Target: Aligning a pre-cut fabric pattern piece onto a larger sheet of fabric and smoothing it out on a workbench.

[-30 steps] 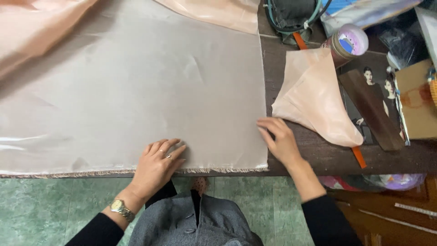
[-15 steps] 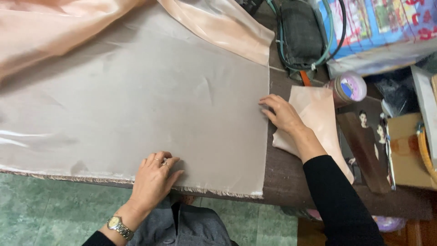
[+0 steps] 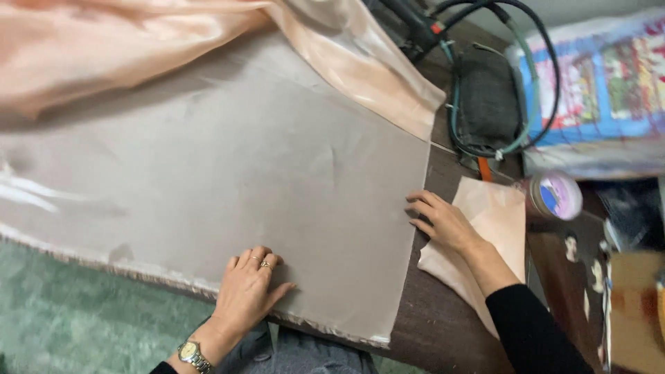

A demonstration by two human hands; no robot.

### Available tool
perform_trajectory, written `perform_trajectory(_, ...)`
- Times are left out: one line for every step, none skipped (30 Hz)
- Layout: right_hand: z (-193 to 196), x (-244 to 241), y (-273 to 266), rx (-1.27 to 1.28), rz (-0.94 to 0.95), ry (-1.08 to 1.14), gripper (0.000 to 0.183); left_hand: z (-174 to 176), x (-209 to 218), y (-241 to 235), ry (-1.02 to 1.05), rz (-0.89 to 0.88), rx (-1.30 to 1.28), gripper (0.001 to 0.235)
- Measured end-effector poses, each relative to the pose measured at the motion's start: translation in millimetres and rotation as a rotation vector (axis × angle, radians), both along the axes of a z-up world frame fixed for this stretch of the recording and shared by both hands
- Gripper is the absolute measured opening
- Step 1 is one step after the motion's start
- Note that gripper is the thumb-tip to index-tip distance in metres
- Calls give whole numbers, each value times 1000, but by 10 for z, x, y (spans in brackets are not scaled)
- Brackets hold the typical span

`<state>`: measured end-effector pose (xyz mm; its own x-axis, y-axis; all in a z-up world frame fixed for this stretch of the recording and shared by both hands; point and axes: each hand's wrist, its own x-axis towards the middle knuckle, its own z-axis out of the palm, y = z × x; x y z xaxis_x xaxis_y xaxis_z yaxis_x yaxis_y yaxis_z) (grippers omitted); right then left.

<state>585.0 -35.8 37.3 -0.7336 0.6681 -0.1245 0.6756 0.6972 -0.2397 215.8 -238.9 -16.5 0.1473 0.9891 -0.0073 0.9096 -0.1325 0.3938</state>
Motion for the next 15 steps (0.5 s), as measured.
perform_trajectory(-47,24,-8,13,-20,48,14,-20,73,-50,40,47,-41,49)
perform_trajectory(-68,15,12,5,8,51,14,-34,138,-120,43,76,-48,49)
perform_trajectory(-73,25,29,18,19,65,10,-46,216,-175,55,123,-47,52)
perform_trajectory(-78,37,40,30,30,80,9,-59,297,-234,67,170,-47,56)
perform_trajectory(-109,55,54,21,53,77,9,-106,369,-272,63,193,-56,56)
perform_trajectory(-136,70,66,17,73,108,9,-151,440,-310,47,233,-48,46)
perform_trajectory(-165,64,107,21,89,145,9,-194,476,-301,37,269,-31,37)
perform_trajectory(-163,61,143,20,108,148,9,-175,511,-279,39,289,-31,37)
perform_trajectory(-156,64,159,-23,114,136,8,-154,544,-266,-17,300,-18,26)
perform_trajectory(-148,62,174,-65,120,122,7,-133,570,-253,-74,310,-4,17)
perform_trajectory(-113,60,225,-68,136,125,7,-66,583,-223,-71,326,-5,17)
perform_trajectory(-76,52,276,-109,117,155,6,3,589,-193,-136,337,-5,15)
perform_trajectory(-35,34,328,-148,97,185,6,73,580,-157,-202,346,-2,13)
perform_trajectory(22,-13,370,-150,111,188,6,136,547,-145,-199,360,0,13)
perform_trajectory(85,-48,413,-203,30,206,6,198,514,-117,-229,391,-15,10)
